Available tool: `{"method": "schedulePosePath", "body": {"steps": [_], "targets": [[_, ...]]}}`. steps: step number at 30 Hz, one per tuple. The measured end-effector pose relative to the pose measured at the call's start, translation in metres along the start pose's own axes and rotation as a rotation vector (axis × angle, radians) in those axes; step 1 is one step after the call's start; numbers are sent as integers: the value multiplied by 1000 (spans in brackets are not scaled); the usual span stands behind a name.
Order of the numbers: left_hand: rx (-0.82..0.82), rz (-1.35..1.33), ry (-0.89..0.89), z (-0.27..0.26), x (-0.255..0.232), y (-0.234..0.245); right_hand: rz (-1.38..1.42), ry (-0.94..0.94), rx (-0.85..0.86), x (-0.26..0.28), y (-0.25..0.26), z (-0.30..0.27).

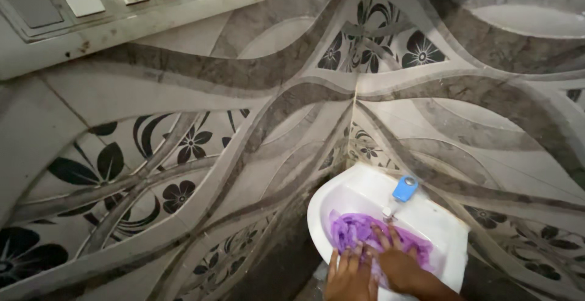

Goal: The person repeatedly wets, scrubs, and wrings a purple cloth in a white bathroom sink under running water. The hands manipulate the cloth continuously, rinsing and squeezing it throughout the clip.

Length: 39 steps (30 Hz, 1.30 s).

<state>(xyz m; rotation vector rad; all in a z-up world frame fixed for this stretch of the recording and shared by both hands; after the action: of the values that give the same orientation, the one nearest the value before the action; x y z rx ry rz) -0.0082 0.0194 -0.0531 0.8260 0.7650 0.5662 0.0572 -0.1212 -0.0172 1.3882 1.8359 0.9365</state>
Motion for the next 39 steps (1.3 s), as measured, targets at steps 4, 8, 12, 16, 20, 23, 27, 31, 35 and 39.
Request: {"method": "schedulePosePath", "body": {"steps": [4,8,12,16,20,23,27,31,35,39], "targets": [[135,-112,122,0,1,-3,121,-60,-40,17,14,6],[92,-80,93,1,-2,4,186,-72,-236,22,9,6],[43,34,85,13,-13,22,131,-70,-112,4,-6,-6],[157,-146,328,44,-28,52,378,100,-368,-23,5,-31],[234,-304,168,116,-25,90,304,12,-711,-53,37,-42],[92,-328,60,164,-26,109,377,-24,-959,-78,73,-41],[-124,-132,-128,221,-27,109,392,-50,-1237,-100,119,-16],[-130,28,-32,247,5,78,417,-178,-751,-90,144,38],[453,-8,136,229,51,18,40,-295,-385,-49,145,49],[276,-19,160,190,51,3,88,-285,-474,-34,146,21]]}}
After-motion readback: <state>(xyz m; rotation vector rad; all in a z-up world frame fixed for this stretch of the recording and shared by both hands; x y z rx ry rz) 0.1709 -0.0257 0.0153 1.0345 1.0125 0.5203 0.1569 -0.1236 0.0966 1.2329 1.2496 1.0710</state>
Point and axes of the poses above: each hand's wrist, its own z-axis towards the middle knuckle, its own y-axis out of the back of the hand, x = y × z, the point moved 3 cm from there along z, towards the middle knuckle, and after that the axes turned 9 degrees about -y, right-handed, at the moved point
